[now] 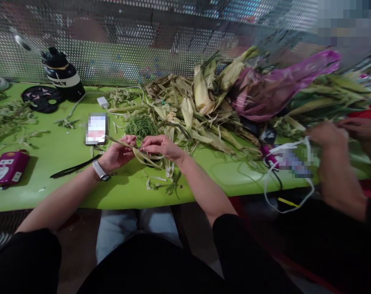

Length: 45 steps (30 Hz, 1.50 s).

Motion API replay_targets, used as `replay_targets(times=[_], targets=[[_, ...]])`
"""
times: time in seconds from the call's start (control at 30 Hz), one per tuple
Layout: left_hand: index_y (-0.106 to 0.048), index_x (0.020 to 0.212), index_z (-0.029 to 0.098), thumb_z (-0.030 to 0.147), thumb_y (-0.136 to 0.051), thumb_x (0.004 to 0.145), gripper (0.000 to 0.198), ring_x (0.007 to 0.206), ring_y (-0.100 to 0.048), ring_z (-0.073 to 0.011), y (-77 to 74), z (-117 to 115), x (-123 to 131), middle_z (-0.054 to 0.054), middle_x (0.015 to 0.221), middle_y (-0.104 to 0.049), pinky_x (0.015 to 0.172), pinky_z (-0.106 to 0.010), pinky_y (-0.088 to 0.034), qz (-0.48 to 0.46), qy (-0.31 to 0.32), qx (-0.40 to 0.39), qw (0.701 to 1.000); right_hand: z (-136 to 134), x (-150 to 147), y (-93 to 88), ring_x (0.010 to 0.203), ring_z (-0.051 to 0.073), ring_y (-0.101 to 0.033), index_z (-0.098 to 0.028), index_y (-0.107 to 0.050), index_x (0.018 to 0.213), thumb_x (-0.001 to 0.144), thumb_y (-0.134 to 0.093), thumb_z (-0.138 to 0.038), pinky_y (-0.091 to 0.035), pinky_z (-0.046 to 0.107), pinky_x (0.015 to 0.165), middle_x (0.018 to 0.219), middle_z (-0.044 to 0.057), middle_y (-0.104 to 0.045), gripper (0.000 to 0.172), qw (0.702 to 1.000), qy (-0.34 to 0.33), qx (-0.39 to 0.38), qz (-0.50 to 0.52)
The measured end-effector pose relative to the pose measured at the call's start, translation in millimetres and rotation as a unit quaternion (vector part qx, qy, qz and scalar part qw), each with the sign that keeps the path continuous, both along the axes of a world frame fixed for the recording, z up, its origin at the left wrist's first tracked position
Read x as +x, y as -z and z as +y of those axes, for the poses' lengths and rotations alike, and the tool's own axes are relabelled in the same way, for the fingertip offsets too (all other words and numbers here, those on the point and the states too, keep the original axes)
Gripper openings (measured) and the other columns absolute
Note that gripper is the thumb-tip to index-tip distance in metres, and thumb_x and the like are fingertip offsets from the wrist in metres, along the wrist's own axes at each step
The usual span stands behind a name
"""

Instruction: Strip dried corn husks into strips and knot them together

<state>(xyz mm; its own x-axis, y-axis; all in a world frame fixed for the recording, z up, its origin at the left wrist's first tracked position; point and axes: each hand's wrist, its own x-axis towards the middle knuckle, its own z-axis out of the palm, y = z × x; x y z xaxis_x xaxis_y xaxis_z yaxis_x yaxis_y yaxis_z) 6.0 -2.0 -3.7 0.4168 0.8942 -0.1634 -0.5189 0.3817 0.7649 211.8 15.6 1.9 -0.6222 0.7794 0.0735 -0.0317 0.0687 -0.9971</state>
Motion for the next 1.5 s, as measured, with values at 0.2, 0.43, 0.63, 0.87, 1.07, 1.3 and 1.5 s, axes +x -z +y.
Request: replay_targets(times=[0.2,0.43,0.63,0.87,1.07,1.3,1.5], targets=[[-0.063,0.082,0.015,0.009,-0.072,0.072,0.015,0.054,-0.050,-0.0038,-3.2,-3,0,0.004,0.070,-0.059,0.052,-0.015,-0.048,-0.004,-0.020,-0.046,0.999,-5,-1,-1.3,0.090,0.013,-0.059,-0.017,-0.071,0.082,0.081,-0.071,-0.033,-0.050,0.028,0.079,0.107,0.005,-0.060,0.016,0.996,0.023,0.085,0.012],[-0.067,0.083,0.012,0.011,-0.071,0.078,0.007,0.060,-0.059,-0.0052,7.4,-1,1,0.000,0.072,-0.063,0.056,-0.014,-0.050,0.004,-0.025,-0.060,0.998,-22,-8,-8.2,0.069,0.007,-0.056,-0.017,-0.061,0.081,0.088,-0.065,-0.035,-0.050,0.025,0.066,0.117,0.007,-0.062,0.020,0.996,-0.025,0.081,0.042],[-0.067,0.085,0.012,0.005,-0.072,0.073,0.015,0.048,-0.050,-0.0005,2.9,-1,0,0.003,0.070,-0.064,0.041,-0.009,-0.038,-0.050,-0.012,-0.054,0.997,-24,-15,-1.9,0.058,0.006,-0.057,-0.018,-0.057,0.089,0.092,-0.062,-0.035,-0.050,0.023,0.058,0.102,0.005,-0.070,0.018,0.995,-0.069,0.015,0.074],[-0.070,0.098,0.014,0.012,-0.072,0.078,0.020,0.048,-0.052,-0.0053,4.7,2,-4,0.004,0.058,-0.057,0.047,-0.016,-0.044,0.018,0.009,-0.056,0.998,-24,-11,-9.9,0.060,0.007,-0.055,-0.017,-0.059,0.090,0.092,-0.058,-0.036,-0.046,0.022,0.057,0.090,0.003,-0.068,0.019,0.999,-0.044,0.026,-0.015],[-0.056,0.136,0.020,0.009,-0.072,0.077,0.061,0.050,-0.049,-0.0031,-6.1,-5,-10,0.004,0.068,-0.062,0.050,-0.016,-0.042,0.108,0.043,-0.004,0.993,-24,-1,-16.7,0.053,0.007,-0.044,-0.016,-0.062,0.091,0.093,-0.057,-0.031,-0.034,0.020,0.049,0.070,-0.003,-0.056,0.016,0.985,-0.075,0.060,-0.146],[-0.063,0.124,0.024,0.022,-0.062,0.086,0.037,0.087,-0.068,-0.0160,3.5,15,-19,-0.007,0.103,-0.072,0.077,-0.031,-0.056,0.132,-0.063,0.105,0.984,-18,-1,-16.1,0.070,0.011,-0.059,-0.019,-0.060,0.086,0.086,-0.067,-0.041,-0.052,0.027,0.068,0.090,0.003,-0.068,0.023,0.998,0.029,0.023,0.051],[-0.069,0.110,0.020,0.018,-0.069,0.076,0.035,0.110,-0.065,-0.0215,7.7,-2,-2,-0.008,0.117,-0.070,0.096,-0.036,-0.052,0.139,-0.041,0.199,0.969,-22,-19,-12.0,0.086,0.016,-0.066,-0.023,-0.055,0.084,0.080,-0.069,-0.050,-0.053,0.037,0.091,0.098,0.003,-0.069,0.031,0.977,0.140,0.012,0.158]])
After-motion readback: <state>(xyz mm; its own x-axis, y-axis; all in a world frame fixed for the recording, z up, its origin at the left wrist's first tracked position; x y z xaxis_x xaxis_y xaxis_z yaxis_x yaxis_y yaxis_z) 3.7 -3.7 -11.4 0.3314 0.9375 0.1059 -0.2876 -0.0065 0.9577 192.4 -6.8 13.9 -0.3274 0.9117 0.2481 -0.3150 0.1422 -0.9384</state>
